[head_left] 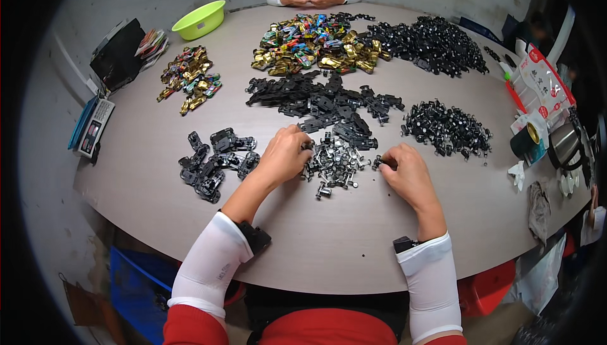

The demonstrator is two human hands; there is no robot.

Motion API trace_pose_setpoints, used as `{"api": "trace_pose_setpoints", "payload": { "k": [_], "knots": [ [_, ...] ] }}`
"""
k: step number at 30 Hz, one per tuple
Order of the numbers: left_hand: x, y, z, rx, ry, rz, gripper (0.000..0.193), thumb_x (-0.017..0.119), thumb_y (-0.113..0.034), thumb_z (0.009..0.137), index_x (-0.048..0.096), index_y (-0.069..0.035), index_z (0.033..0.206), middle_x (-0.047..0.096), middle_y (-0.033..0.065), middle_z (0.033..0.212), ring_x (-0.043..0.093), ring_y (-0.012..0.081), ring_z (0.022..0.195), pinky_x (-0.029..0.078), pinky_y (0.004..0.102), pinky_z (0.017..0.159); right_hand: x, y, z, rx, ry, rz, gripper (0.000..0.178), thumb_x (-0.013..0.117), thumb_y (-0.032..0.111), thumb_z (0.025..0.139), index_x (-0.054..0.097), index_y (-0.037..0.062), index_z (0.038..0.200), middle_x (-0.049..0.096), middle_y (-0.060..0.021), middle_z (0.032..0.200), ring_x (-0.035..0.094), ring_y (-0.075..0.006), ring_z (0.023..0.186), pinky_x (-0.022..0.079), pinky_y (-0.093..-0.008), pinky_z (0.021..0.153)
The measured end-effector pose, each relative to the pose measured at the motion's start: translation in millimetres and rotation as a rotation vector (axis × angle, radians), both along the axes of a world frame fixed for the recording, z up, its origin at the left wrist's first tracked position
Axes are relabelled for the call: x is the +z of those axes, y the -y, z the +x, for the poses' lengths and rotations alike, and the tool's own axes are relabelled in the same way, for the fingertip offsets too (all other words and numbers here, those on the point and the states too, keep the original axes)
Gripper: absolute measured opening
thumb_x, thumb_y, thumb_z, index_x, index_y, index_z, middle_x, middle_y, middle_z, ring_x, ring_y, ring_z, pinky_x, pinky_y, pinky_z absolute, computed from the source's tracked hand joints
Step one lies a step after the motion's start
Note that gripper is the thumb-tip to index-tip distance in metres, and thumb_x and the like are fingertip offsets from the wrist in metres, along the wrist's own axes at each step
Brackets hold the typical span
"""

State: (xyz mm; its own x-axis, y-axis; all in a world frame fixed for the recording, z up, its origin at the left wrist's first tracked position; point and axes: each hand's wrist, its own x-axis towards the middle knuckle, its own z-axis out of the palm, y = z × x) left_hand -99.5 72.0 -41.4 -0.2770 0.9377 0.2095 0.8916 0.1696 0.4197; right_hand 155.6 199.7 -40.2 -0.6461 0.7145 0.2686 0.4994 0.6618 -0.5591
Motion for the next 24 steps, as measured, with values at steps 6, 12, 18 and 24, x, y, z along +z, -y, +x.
{"api": "trace_pose_setpoints", "payload": {
  "k": [6,12,18,24],
  "knots": [
    [19,-24,-8,0.070,0.026,0.002,0.022,0.065,-0.011,0.083,0.067,-0.001,0.103,0.061,0.0168,0.101,0.058,0.0346,0.100,0.047,0.0422,0.088,1,0,2,-0.001,0.018,0.017,0.012,0.070,0.011,0.074,0.068,0.0015,0.082,0.063,-0.0124,0.087,0.059,-0.0311,0.090,0.049,-0.0403,0.081],
    [-8,-45,-7,0.114,-0.222,0.145,0.017,0.071,-0.009,0.078,0.064,-0.001,0.092,0.061,0.0147,0.096,0.060,0.0361,0.095,0.050,0.0447,0.082,1,1,-1,0.020,0.022,0.063,0.013,0.072,0.013,0.075,0.068,0.0017,0.081,0.063,-0.0124,0.087,0.059,-0.0312,0.090,0.049,-0.0408,0.081],
    [12,-32,-1,0.108,0.064,0.188,0.008,0.067,-0.004,0.078,0.064,-0.001,0.085,0.061,0.0143,0.090,0.062,0.0335,0.087,0.050,0.0424,0.075,-1,1,-5,-0.042,-0.092,-0.025,0.013,0.072,0.012,0.077,0.067,0.0009,0.083,0.065,-0.0124,0.084,0.062,-0.0276,0.078,0.051,-0.0385,0.073],
    [32,22,32,-0.061,0.011,0.176,0.007,0.070,-0.003,0.079,0.068,-0.002,0.086,0.062,0.0107,0.081,0.064,0.0291,0.076,0.051,0.0369,0.069,14,16,-15,0.003,-0.340,-0.189,0.014,0.071,0.011,0.080,0.066,-0.0007,0.085,0.068,-0.0116,0.078,0.064,-0.0211,0.065,0.051,-0.0314,0.063]
  ]
}}
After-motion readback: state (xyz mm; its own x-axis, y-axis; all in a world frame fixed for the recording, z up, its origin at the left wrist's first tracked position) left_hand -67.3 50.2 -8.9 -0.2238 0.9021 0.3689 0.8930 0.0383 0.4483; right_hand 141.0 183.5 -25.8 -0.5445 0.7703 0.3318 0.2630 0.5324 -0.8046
